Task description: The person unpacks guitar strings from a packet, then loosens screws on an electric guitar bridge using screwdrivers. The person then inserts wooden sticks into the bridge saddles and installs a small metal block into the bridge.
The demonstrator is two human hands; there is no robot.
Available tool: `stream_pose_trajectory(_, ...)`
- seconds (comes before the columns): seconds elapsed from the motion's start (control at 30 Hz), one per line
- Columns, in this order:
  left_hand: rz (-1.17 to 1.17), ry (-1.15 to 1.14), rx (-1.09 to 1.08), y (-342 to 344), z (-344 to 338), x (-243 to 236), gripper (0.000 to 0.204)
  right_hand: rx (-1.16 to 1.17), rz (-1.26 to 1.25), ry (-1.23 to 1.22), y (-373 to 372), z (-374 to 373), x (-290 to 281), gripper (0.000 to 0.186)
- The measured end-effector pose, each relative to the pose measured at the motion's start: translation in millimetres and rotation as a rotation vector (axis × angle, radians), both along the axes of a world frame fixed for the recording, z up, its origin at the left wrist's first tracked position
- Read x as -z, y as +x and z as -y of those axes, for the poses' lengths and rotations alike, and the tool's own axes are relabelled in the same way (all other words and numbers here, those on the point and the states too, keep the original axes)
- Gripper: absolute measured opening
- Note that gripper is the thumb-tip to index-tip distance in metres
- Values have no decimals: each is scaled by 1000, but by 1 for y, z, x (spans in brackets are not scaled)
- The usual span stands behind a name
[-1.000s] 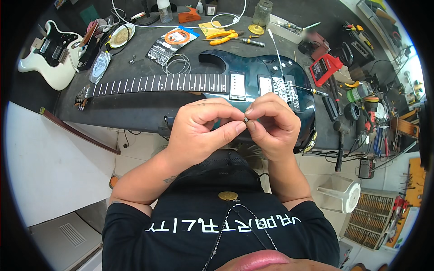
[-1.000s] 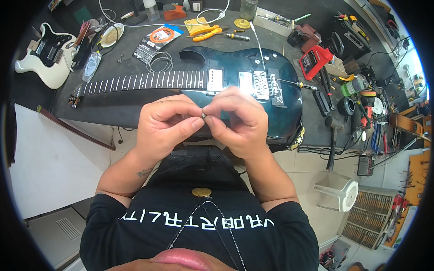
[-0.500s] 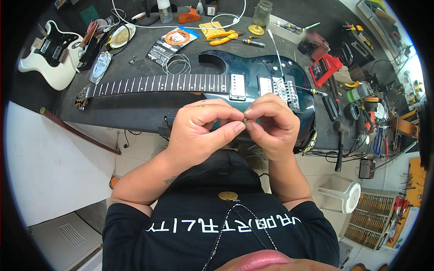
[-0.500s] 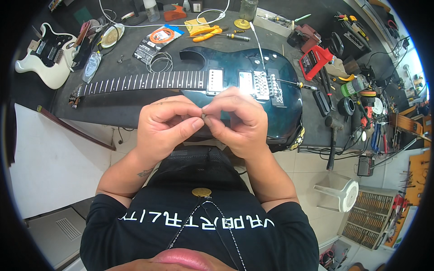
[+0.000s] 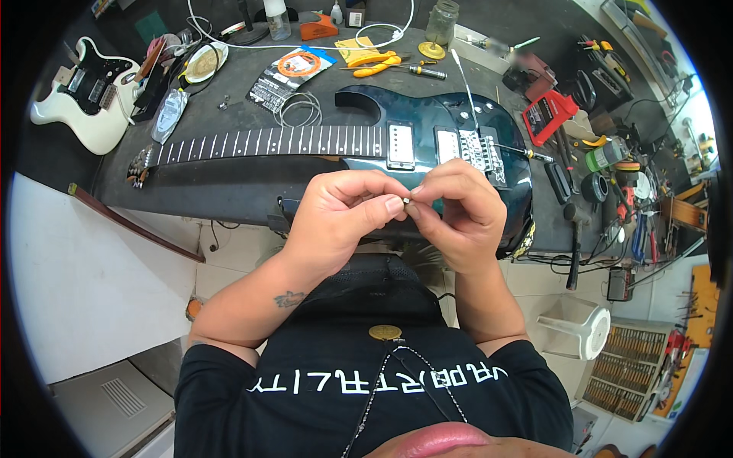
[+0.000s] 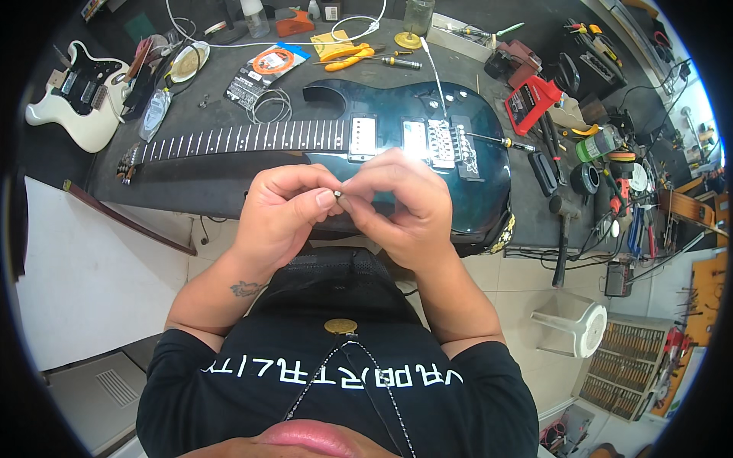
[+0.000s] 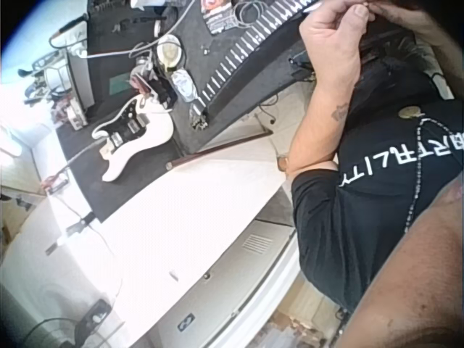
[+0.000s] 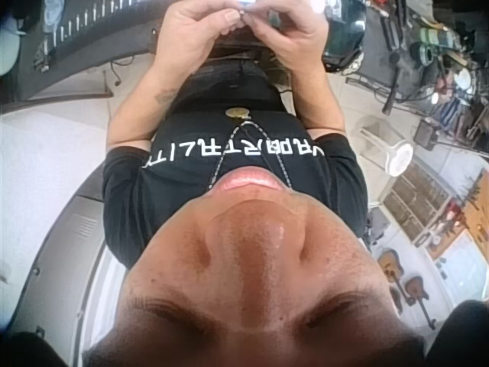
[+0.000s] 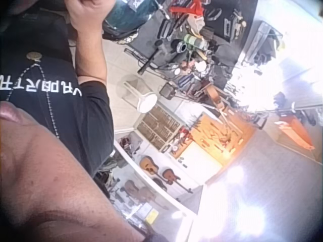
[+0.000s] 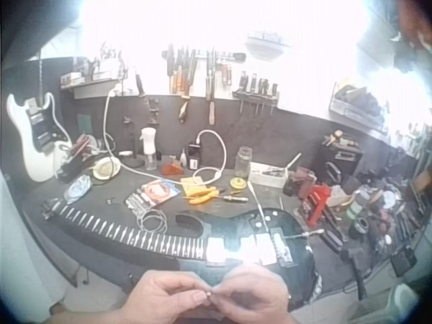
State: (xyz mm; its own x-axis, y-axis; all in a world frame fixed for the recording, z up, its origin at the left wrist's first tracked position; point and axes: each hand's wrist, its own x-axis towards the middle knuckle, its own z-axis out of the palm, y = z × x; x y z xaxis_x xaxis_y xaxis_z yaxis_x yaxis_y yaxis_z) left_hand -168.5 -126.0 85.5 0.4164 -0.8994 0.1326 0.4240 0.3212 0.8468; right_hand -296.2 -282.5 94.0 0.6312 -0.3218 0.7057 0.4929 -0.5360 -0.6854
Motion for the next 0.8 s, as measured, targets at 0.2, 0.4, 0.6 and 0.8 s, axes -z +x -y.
stream_pose_trajectory(0.2, 95, 37, -44, -2, 2, -2, 16, 26, -13, 16, 0, 0, 1, 23)
stream_pose_trajectory(0.4, 506, 184, -197, 0, 1, -3, 16, 193, -80, -204, -5, -3, -4, 21)
stream_pose_trajectory(0.6, 636, 231, -107, 4, 1, 1, 18, 153, -237, -238, -12, 2, -3, 20)
stream_pose_trajectory(0.8, 544, 175, -117, 15, -10, 1, 20, 457, -453, -376, -15, 113, -9, 16)
